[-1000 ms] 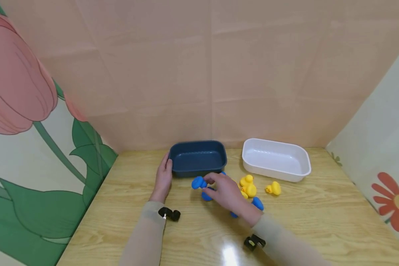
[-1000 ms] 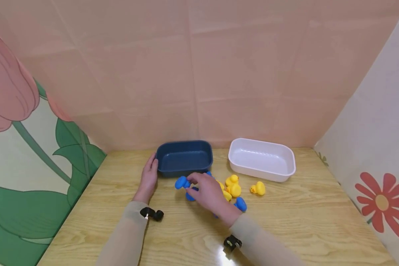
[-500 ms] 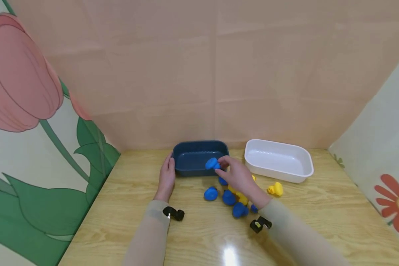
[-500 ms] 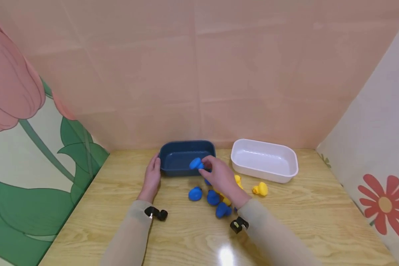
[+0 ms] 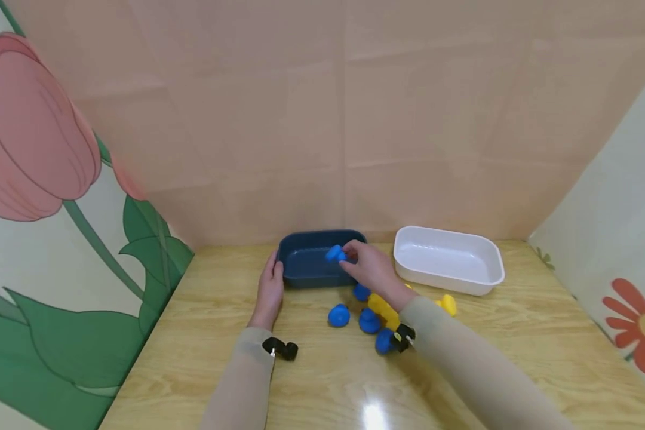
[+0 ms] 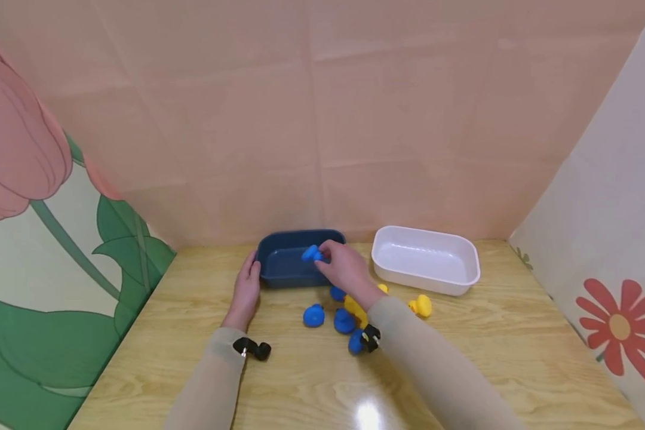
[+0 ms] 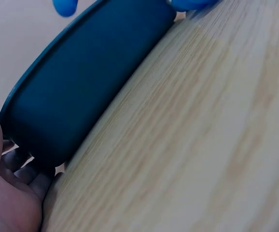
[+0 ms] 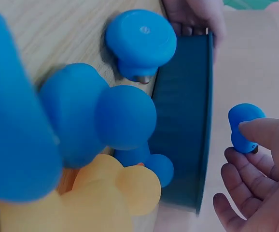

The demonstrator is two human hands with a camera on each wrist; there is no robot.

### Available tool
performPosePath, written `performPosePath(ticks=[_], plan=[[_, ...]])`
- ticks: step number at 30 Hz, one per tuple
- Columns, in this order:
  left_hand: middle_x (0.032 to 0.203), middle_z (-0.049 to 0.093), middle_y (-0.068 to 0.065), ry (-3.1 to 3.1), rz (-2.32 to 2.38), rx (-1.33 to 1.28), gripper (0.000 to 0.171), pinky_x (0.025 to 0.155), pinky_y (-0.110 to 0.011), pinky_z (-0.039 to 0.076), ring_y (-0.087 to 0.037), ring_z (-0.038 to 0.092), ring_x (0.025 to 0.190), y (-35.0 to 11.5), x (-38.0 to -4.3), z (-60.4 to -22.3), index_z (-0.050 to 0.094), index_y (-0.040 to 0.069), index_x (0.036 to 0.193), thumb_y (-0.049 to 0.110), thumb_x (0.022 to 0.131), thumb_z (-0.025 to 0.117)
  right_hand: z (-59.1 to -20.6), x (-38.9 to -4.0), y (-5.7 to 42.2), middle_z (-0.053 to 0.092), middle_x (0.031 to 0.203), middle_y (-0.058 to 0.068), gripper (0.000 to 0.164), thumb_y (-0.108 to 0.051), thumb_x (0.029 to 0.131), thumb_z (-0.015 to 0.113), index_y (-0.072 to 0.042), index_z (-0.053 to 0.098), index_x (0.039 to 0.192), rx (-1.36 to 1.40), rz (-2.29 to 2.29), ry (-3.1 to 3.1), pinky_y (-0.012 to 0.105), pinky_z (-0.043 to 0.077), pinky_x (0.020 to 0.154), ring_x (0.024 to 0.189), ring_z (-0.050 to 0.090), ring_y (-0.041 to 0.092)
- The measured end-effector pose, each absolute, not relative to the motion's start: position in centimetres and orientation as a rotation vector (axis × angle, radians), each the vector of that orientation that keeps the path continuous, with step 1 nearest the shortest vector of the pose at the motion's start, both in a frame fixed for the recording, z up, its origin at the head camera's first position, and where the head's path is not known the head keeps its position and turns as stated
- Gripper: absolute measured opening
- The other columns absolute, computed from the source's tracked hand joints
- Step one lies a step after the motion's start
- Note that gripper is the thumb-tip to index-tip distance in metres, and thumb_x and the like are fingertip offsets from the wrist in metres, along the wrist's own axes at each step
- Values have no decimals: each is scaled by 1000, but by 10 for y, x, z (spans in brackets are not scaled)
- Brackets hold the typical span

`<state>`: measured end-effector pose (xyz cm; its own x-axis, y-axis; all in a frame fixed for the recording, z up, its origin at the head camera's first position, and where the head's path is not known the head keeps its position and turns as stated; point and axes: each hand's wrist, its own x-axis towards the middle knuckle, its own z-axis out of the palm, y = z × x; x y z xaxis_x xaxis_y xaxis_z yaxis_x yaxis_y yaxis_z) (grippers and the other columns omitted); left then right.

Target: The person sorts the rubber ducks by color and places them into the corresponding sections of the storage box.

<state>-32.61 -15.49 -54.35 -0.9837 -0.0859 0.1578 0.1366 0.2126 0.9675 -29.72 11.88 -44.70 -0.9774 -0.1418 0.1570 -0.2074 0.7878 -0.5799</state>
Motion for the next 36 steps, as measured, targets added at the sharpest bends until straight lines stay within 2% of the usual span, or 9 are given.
performPosePath(ticks=[7,14,17,23,29,36], plan=[[179,33,-7,-2301,-1899,-69,55,134,-52,21,-30,25,166,-155,-323,-544,35,18,175,31,121,42,-452,-308,112,77,127,11,35,-28,105,79,-8,72,133,310,938,-2878,51,59,101,117,72,31],[179,31,-4,-2328,-1906,-80,58,134,-50,22,-27,24,166,-154,-326,-545,33,21,175,41,121,40,-455,-308,115,75,135,12,52,-30,105,79,-10,64,151,292,979,-2848,54,56,103,123,70,32],[179,33,-6,-2332,-1882,-78,59,134,-50,23,-28,26,166,-154,-328,-545,35,19,175,42,121,41,-455,-305,118,73,136,13,57,-31,105,79,-9,61,154,302,980,-2841,54,57,103,121,70,33],[178,35,-6,-2324,-1868,-85,59,134,-51,23,-29,27,165,-155,-327,-544,36,19,174,42,121,41,-459,-291,123,74,132,12,58,-34,105,80,-10,62,154,331,973,-2834,52,58,103,119,71,32],[179,33,-5,-2323,-1885,-84,59,134,-50,22,-28,25,166,-155,-328,-544,36,19,175,42,121,40,-463,-267,126,75,129,8,52,-35,103,82,-12,69,147,428,949,-2797,51,59,100,117,72,29],[179,31,-9,-2308,-1882,-95,60,134,-53,20,-31,23,167,-155,-329,-546,36,18,174,43,121,41,-466,-245,123,75,126,5,49,-28,100,86,-9,72,143,549,997,-2768,49,60,97,115,71,27]])
